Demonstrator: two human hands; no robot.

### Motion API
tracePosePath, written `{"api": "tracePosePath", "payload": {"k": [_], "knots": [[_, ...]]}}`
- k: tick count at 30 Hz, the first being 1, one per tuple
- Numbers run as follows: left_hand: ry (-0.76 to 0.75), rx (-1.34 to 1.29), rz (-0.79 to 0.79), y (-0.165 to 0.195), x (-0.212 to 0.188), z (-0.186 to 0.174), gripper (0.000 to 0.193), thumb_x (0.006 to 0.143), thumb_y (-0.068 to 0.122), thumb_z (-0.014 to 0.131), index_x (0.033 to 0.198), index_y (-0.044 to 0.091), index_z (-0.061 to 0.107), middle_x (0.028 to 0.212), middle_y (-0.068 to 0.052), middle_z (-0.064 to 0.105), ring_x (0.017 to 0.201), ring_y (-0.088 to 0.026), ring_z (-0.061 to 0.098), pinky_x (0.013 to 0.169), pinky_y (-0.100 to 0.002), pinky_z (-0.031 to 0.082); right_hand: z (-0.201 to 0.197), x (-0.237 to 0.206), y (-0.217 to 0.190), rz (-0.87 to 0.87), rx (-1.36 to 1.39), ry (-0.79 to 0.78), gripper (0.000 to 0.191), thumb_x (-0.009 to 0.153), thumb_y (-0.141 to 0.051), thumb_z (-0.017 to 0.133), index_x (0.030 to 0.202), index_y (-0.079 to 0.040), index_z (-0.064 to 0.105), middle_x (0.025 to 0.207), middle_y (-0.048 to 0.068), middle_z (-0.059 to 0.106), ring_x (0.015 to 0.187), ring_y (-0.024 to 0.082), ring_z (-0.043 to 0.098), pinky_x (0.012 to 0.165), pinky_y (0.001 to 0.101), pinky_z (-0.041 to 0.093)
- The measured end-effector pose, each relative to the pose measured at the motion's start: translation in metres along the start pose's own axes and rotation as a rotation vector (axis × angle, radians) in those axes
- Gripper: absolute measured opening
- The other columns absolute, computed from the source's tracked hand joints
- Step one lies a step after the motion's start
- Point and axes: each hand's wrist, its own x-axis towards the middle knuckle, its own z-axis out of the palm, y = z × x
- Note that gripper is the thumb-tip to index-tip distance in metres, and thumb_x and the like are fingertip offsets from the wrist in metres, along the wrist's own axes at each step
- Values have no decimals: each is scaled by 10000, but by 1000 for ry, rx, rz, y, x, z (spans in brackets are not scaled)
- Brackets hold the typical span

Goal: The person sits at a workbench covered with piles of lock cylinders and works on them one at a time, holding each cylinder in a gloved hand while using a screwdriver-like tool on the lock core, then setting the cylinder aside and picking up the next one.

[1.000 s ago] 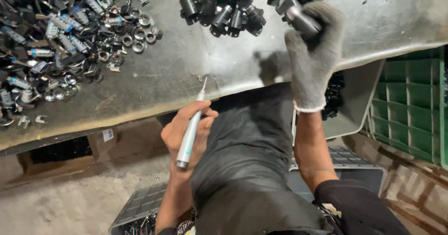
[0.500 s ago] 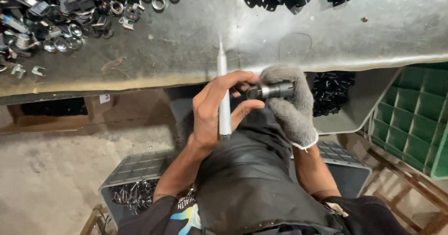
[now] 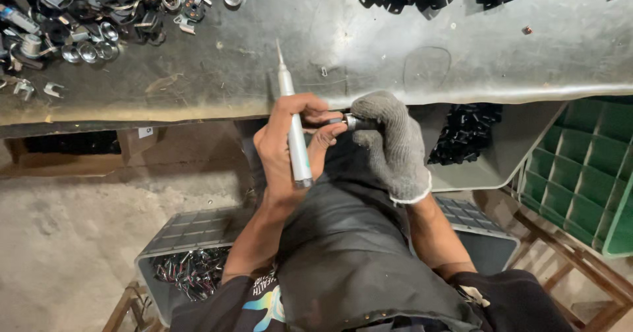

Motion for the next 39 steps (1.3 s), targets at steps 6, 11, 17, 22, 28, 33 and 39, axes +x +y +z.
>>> {"api": "tracePosePath", "payload": {"k": [6, 11, 17, 22, 28, 33, 39], "knots": [[81, 14, 38, 9, 10, -9, 253, 942, 68, 779, 1079, -8, 581, 923, -88, 686, 874, -154, 765, 742, -265, 631, 2, 14, -1, -12, -67, 129, 302, 1005, -50, 662, 1270, -56, 518, 1106, 140, 672, 900, 260, 705, 773, 317, 589], [283, -129, 313, 22, 20, -37, 218, 1014, 106, 714, 1150, 94, 543, 1054, -21, 699, 920, -151, 770, 734, -280, 658, -22, 19, -18, 331, 705, 473, 176, 1073, -95, 524, 1235, -63, 463, 848, 81, 587, 552, 31, 445, 493, 151, 361], [-60, 622, 420, 17, 53, -28, 502, 911, 28, 833, 1339, 121, 589, 1277, -70, 718, 1010, -264, 725, 842, -313, 578, -4, 14, -24, 158, 916, 156, 350, 940, 36, 639, 1137, -111, 390, 1048, 115, 571, 753, 183, 580, 591, 296, 527], [-53, 39, 312, 30, 25, -27, 618, 1000, 499, 689, 1386, 49, 513, 1113, -93, 685, 999, -204, 715, 827, -304, 573, -1, 7, -10, 144, 835, 163, 325, 1013, -13, 626, 1267, -81, 434, 961, 99, 594, 742, 173, 591, 641, 279, 529], [-89, -369, -109, 23, -13, -23, 721, 1016, 660, 497, 1162, -43, 564, 913, -143, 660, 698, -129, 627, 585, -245, 518, 4, -6, 9, 204, 594, 148, 412, 1081, -309, 651, 1338, -15, 521, 1163, 100, 628, 960, 163, 650, 820, 289, 569], [-156, -335, -38, 22, -14, -21, 583, 1127, 505, 473, 1228, -53, 612, 1008, -167, 684, 763, -160, 724, 615, -234, 565, 4, -9, 14, 218, 633, 146, 465, 1098, -393, 664, 1327, -18, 512, 1128, 101, 645, 906, 137, 645, 783, 259, 552], [-228, -41, 133, 22, -4, -16, 270, 1097, 180, 542, 1199, -46, 650, 1049, -166, 722, 800, -180, 744, 678, -262, 597, 2, -11, 8, 255, 618, 166, 452, 1099, -421, 637, 1301, -35, 514, 1150, 96, 646, 862, 98, 609, 688, 217, 500]]}}
